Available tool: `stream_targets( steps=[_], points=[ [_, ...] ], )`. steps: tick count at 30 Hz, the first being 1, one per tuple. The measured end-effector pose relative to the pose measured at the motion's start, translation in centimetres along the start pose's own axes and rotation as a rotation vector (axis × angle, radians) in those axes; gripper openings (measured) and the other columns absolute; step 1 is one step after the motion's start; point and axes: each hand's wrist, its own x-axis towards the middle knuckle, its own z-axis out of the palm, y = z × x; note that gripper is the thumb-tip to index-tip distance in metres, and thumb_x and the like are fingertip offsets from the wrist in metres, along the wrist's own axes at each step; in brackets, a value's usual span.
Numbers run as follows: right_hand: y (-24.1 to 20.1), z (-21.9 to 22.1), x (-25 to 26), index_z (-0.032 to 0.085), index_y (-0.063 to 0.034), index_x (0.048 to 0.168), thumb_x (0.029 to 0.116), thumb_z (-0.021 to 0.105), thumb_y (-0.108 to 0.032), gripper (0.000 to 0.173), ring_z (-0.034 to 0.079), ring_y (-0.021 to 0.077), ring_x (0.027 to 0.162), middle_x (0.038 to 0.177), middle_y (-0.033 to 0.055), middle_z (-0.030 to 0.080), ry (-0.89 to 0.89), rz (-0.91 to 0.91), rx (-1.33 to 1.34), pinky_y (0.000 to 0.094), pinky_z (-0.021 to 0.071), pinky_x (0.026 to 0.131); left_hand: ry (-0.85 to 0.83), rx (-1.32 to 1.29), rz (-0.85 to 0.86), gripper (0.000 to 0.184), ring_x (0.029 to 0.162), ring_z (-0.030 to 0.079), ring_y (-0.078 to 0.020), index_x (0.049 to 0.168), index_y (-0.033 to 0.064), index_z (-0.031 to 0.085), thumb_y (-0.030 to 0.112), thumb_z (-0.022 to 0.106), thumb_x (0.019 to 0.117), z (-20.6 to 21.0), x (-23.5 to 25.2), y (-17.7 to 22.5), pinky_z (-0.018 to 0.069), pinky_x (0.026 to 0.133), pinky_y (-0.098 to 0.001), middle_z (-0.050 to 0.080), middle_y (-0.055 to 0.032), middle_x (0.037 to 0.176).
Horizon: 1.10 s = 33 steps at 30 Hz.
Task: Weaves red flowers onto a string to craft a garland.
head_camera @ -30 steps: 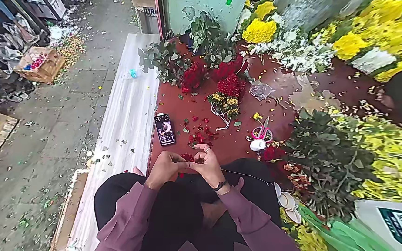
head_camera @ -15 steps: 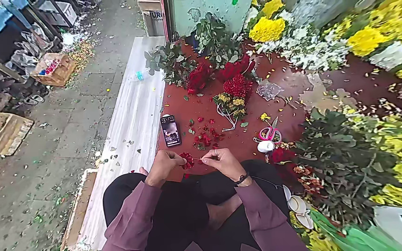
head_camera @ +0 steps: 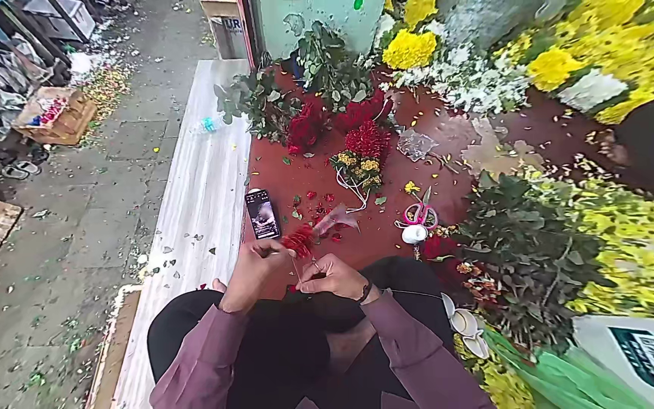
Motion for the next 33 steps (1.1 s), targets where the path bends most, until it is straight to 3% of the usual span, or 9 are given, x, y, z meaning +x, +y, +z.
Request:
stream_targets(
  steps=[3, 10, 12, 14, 16, 19, 24, 30, 33],
  points=[
    [-1.0, 0.4, -0.1, 0.079, 0.0007, 0.096, 0.0924, 0.073, -0.007, 0.01, 0.069, 0.0094, 0.081, 0.091, 0.0065, 0.076, 0.025, -0.098, -0.05, 0.0277, 0.0585, 0.076, 0.144, 0.252, -0.159, 0.014, 0.071, 0.072, -0.0136, 0.084, 0.0095, 0.078, 0.023, 0.082, 0.085, -0.5, 0.3, -1.5, 0.0623, 0.071, -0.037, 0.075, -0.002, 0.077],
    [-2.2, -4.7, -1.8, 0.078, -0.0018, 0.093, 0.0923, 0.072, -0.011, 0.011, 0.058, 0.0026, 0.063, 0.083, 0.0023, 0.074, 0.237, 0.045, -0.076, 0.021, 0.0466, 0.056, -0.288, 0.336, -0.28, 0.015, 0.065, 0.063, -0.005, 0.087, 0.0151, 0.08, 0.03, 0.081, 0.0871, -0.8, -0.1, -0.9, 0.0537, 0.064, -0.0306, 0.072, 0.0046, 0.075],
    [-1.5, -7.3, -0.8, 0.077, -0.0037, 0.099, 0.0963, 0.069, -0.017, 0.016, 0.063, 0.0073, 0.068, 0.085, 0.0029, 0.074, 0.209, 0.198, -0.222, 0.0257, 0.0531, 0.062, -0.314, 0.305, -0.269, 0.016, 0.063, 0.061, -0.0038, 0.084, 0.015, 0.08, 0.031, 0.08, 0.0872, -1.1, 0.0, -0.7, 0.0516, 0.062, -0.0289, 0.071, 0.0054, 0.072],
    [0.4, -9.9, 1.5, 0.077, -0.0129, 0.11, 0.1008, 0.059, -0.017, 0.021, 0.07, 0.0108, 0.094, 0.106, 0.0011, 0.076, 0.227, 0.372, -0.578, 0.0331, 0.0577, 0.085, -0.292, 0.32, -0.287, 0.019, 0.058, 0.058, -0.0051, 0.076, 0.0148, 0.076, 0.031, 0.084, 0.082, -1.2, 0.1, -1.1, 0.0485, 0.057, -0.0305, 0.067, 0.005, 0.066],
    [3.6, -12.0, 4.4, 0.077, -0.0218, 0.118, 0.0945, 0.055, -0.007, 0.035, 0.061, 0.0174, 0.125, 0.131, -0.0024, 0.069, 0.173, 0.452, -0.981, 0.0459, 0.0472, 0.109, -0.268, 0.372, -0.322, 0.022, 0.054, 0.054, -0.0068, 0.07, 0.0153, 0.073, 0.032, 0.084, 0.0786, -1.1, 0.2, -1.3, 0.0451, 0.053, -0.0327, 0.062, 0.0046, 0.06],
    [7.1, -12.3, 7.4, 0.069, -0.0275, 0.133, 0.0909, 0.064, -0.015, 0.045, 0.042, 0.033, 0.144, 0.156, -0.0025, 0.05, 0.035, 0.572, -1.236, 0.0651, 0.0388, 0.11, -0.237, 0.408, -0.376, 0.024, 0.053, 0.054, -0.0087, 0.068, 0.0156, 0.071, 0.034, 0.083, 0.0784, -1.1, 0.3, -1.2, 0.0443, 0.053, -0.0347, 0.061, 0.0039, 0.06],
    [6.2, -12.3, 7.5, 0.075, -0.0176, 0.121, 0.0836, 0.082, -0.031, 0.04, 0.061, 0.0297, 0.123, 0.13, 0.0042, 0.068, 0.463, 0.473, -1.035, 0.0607, 0.0497, 0.103, -0.206, 0.394, -0.376, 0.023, 0.053, 0.054, -0.0089, 0.071, 0.016, 0.072, 0.034, 0.082, 0.0804, -1.3, 0.0, -1.2, 0.0445, 0.052, -0.0353, 0.061, 0.0042, 0.06],
    [7.5, -11.9, 7.7, 0.072, -0.0242, 0.127, 0.0851, 0.071, -0.014, 0.043, 0.044, 0.0287, 0.143, 0.149, -0.0065, 0.057, 0.114, 0.558, -1.309, 0.0644, 0.0405, 0.108, -0.219, 0.409, -0.364, 0.023, 0.054, 0.055, -0.0097, 0.073, 0.016, 0.073, 0.035, 0.081, 0.0823, -0.3, 0.3, -0.8, 0.0456, 0.053, -0.0359, 0.062, 0.0035, 0.062],
    [8.1, -12.2, 8.2, 0.071, -0.0199, 0.129, 0.0873, 0.073, -0.022, 0.042, 0.05, 0.0289, 0.138, 0.143, -0.0018, 0.062, 0.233, 0.554, -1.237, 0.0612, 0.0419, 0.108, -0.22, 0.404, -0.361, 0.023, 0.055, 0.057, -0.0098, 0.071, 0.016, 0.072, 0.035, 0.081, 0.0821, -0.6, -0.1, -1.4, 0.0466, 0.054, -0.0366, 0.063, 0.0034, 0.062]
  ],
)
